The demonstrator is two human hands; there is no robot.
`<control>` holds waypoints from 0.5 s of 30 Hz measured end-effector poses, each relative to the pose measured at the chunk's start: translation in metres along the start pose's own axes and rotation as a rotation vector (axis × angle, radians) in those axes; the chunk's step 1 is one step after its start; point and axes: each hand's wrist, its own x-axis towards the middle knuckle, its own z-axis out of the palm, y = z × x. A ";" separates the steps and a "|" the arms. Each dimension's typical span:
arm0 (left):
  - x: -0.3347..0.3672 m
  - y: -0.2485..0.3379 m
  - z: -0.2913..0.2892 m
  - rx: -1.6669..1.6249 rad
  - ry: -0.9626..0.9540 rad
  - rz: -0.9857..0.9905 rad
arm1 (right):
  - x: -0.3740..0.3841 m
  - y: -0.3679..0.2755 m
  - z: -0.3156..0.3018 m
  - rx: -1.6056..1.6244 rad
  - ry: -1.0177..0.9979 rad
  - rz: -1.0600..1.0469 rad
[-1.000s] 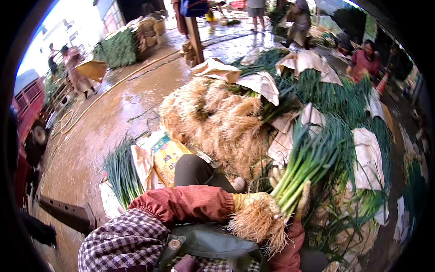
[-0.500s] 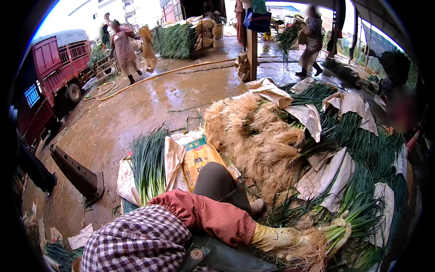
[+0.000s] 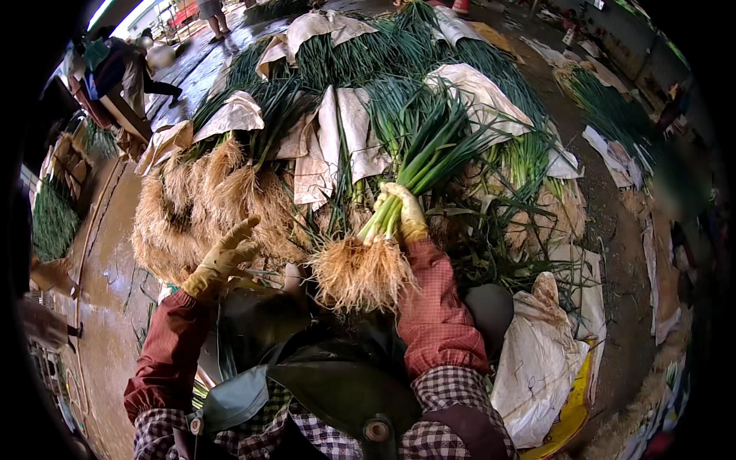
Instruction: The person cleans green onions by hand, peeling away dry or dirty outer layers from the bulbs and stalks, and then covers a bundle with a large white sheet.
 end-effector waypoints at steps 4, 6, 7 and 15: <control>0.074 -0.022 0.039 0.157 -0.137 0.036 | -0.008 0.031 0.006 -0.159 0.333 -0.112; 0.087 -0.029 0.071 0.130 -0.262 -0.018 | -0.012 0.052 0.006 -0.177 0.372 -0.130; 0.091 -0.039 0.090 0.050 -0.391 0.000 | -0.012 0.063 0.006 -0.203 0.398 -0.145; 0.068 -0.049 0.133 0.390 -0.471 -0.055 | -0.011 0.078 -0.017 0.084 0.468 -0.136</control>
